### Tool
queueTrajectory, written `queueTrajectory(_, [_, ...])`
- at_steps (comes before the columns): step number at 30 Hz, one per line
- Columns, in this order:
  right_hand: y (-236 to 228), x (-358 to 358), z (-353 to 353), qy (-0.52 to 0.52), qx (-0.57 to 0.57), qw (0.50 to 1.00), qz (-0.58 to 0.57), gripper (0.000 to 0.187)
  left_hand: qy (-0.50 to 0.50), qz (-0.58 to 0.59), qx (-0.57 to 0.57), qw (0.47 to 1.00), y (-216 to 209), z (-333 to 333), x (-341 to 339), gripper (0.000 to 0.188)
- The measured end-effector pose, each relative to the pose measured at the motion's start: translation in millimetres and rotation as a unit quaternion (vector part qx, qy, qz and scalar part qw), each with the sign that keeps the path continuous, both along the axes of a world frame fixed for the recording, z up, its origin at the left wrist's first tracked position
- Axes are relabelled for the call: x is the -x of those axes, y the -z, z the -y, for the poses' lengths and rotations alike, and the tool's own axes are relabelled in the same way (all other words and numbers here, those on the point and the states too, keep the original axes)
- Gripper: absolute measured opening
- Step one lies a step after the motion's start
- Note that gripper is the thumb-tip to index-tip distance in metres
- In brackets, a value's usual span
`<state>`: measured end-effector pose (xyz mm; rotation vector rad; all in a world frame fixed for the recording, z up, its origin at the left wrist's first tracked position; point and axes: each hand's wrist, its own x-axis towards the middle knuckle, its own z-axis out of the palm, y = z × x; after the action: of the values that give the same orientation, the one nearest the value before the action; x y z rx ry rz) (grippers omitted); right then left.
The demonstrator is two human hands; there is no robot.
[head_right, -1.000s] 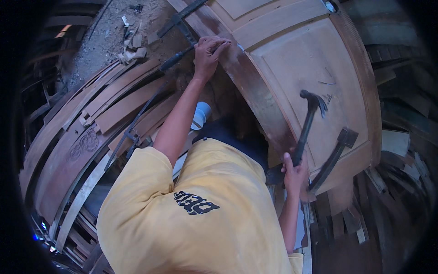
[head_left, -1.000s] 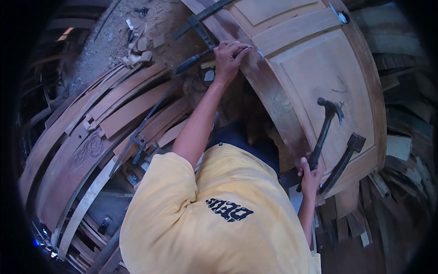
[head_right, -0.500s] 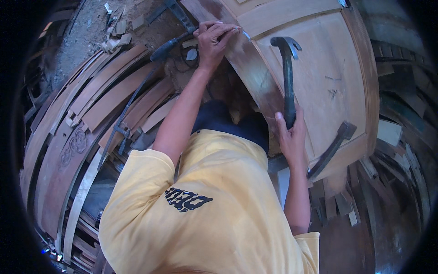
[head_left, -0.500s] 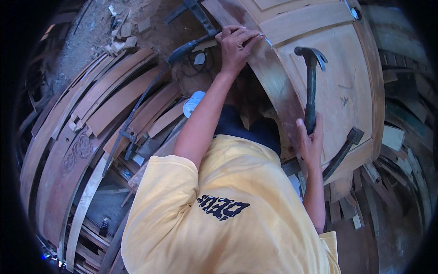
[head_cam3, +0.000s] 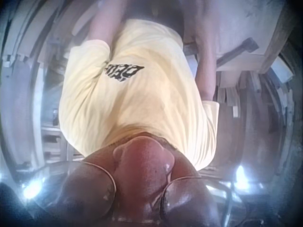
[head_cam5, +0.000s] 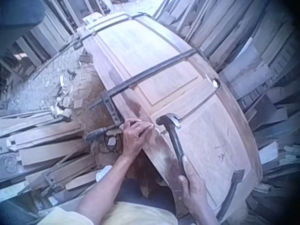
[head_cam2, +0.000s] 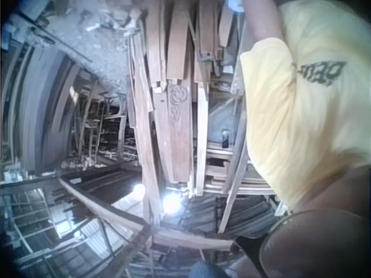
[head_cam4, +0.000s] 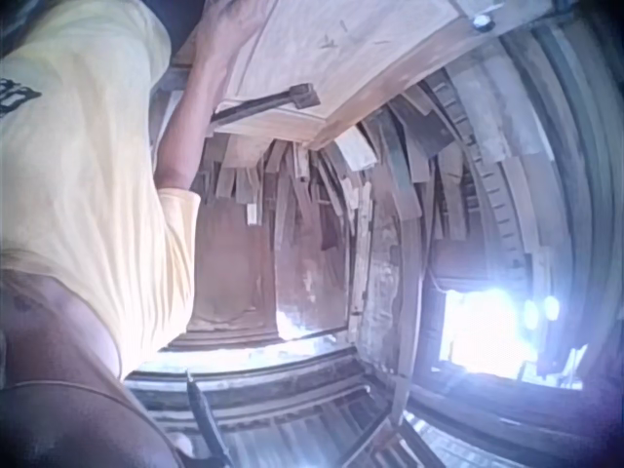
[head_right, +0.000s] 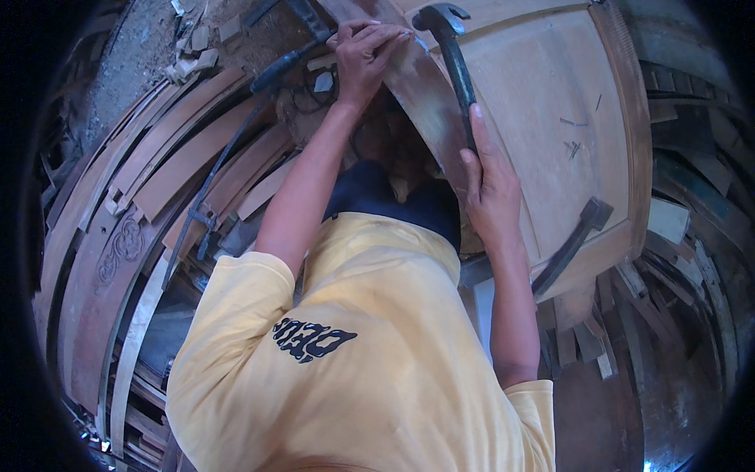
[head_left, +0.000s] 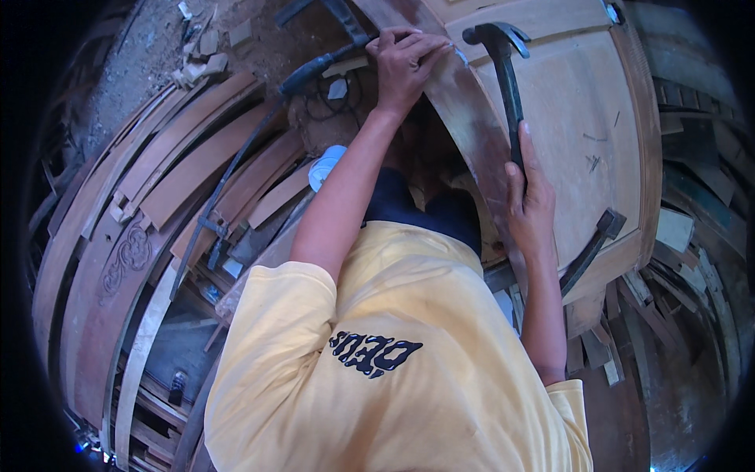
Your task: The person selects nails from a small container and uses a hammer to secure a panel within a wood frame, then uses a metal bar clamp to apply pressure and hold the assembly together while using a chisel to adjust a joint.
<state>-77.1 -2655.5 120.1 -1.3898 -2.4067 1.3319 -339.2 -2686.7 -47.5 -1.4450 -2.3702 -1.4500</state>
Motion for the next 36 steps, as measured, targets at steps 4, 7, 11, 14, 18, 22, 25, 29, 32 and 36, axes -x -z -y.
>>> queueTrajectory(4, [5,7,2,-0.045,-0.085,0.995,-0.018,0.062,-0.005,-0.015,0.0,1.0,2,-1,-1,0.017])
queueTrajectory(7, [18,8,0,-0.066,-0.117,0.991,0.002,0.062,-0.009,-0.024,-0.006,1.0,5,-1,0,0.018])
queueTrajectory(11, [23,1,1,-0.066,-0.137,0.988,-0.019,0.062,-0.003,-0.016,-0.012,1.0,5,-2,-1,0.017])
queueTrajectory(14, [32,-3,2,-0.071,-0.167,0.981,-0.068,0.063,-0.006,-0.015,-0.012,1.0,3,-1,-1,0.017])
queueTrajectory(18, [35,-1,1,-0.079,-0.149,0.985,-0.047,0.063,-0.016,-0.028,-0.003,0.999,0,0,-2,0.017])
queueTrajectory(22, [27,-6,1,-0.061,-0.164,0.983,-0.061,0.061,-0.012,-0.021,-0.003,1.0,-5,0,-3,0.016])
queueTrajectory(25, [30,-3,-2,-0.079,-0.155,0.984,-0.047,0.059,-0.017,-0.025,0.002,1.0,-1,1,-3,0.015])
queueTrajectory(29, [25,0,-5,-0.056,-0.143,0.988,-0.019,0.057,-0.015,-0.029,0.017,0.999,-5,0,-5,0.015])
queueTrajectory(32, [20,-2,-2,-0.054,-0.189,0.976,-0.098,0.056,-0.011,-0.018,0.0,1.0,-3,-1,-4,0.014])
queueTrajectory(36, [25,-2,-3,-0.099,-0.112,0.989,0.013,0.057,-0.016,-0.023,0.009,1.0,1,1,-1,0.014])
